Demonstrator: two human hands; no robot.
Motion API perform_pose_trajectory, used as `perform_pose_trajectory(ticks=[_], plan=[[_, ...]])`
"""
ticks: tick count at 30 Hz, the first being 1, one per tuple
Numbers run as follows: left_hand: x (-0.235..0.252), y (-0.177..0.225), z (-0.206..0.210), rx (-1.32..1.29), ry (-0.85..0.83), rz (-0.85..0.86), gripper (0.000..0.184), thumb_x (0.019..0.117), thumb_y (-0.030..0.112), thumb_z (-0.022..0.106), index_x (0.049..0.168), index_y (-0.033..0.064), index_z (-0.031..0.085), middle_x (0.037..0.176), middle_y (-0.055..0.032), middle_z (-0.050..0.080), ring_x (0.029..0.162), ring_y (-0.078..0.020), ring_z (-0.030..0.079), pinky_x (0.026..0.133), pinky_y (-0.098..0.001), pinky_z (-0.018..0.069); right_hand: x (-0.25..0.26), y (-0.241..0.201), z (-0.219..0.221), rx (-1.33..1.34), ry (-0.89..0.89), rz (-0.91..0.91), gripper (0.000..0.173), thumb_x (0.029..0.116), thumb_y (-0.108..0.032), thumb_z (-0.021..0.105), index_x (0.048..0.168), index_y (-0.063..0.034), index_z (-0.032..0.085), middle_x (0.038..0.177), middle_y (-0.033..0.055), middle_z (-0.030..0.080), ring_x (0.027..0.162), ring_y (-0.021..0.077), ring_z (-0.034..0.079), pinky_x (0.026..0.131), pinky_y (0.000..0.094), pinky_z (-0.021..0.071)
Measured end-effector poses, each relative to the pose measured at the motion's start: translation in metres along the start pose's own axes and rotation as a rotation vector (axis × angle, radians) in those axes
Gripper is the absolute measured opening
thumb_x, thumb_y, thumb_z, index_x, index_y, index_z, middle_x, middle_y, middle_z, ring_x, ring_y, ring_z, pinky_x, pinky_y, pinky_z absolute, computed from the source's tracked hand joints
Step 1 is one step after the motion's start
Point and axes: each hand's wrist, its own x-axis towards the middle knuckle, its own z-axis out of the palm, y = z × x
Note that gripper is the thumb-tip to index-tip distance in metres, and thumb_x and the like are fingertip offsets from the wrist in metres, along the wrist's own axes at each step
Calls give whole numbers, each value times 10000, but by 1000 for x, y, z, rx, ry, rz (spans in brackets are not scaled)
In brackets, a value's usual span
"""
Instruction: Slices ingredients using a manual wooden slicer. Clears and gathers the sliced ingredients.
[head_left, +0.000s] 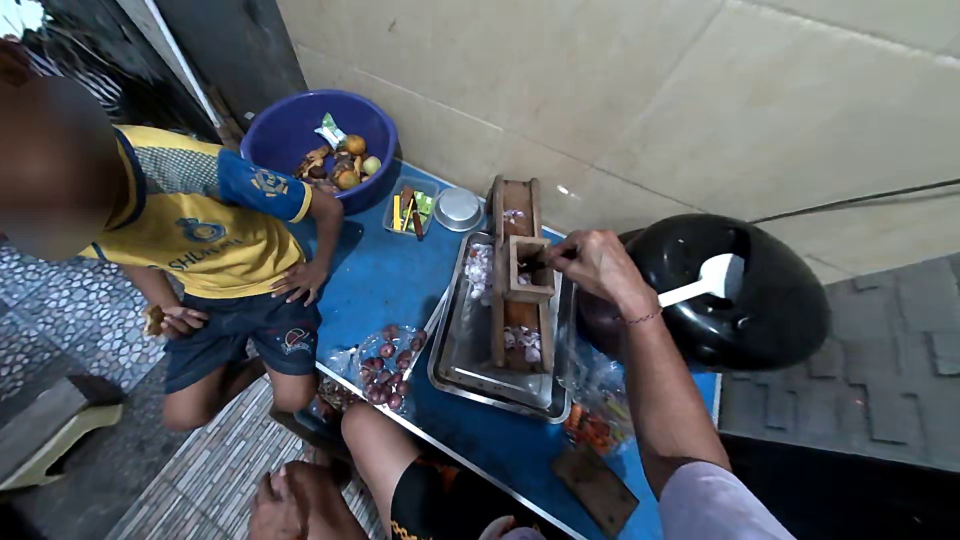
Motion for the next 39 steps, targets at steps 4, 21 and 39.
perform_pose_trajectory(ticks=[4,21,39], plan=[[1,0,0,-13,-2,6,636,1087,513,298,1481,70,526,1425,-274,562,1310,-459,550,1065,-651,424,15,12,-7,45,-213,3,59,895,-124,782,839,-114,797,795,124,729,755,319,695,699,592,534],[-1,-1,0,52,38,14,653,1072,529,257,1437,94,581,1356,-193,641,1265,-380,609,1052,-593,470,46,-2,-7,-196,-307,-11,152,933,-148,701,817,-62,751,795,156,697,802,361,692,717,587,539],[3,-2,1,38,33,-16,638,1080,541,287,1485,112,531,1437,-225,571,1307,-419,566,1053,-638,441,33,-4,-2,-206,-96,-34,62,884,-94,745,831,-65,755,793,175,703,766,384,701,670,604,553]])
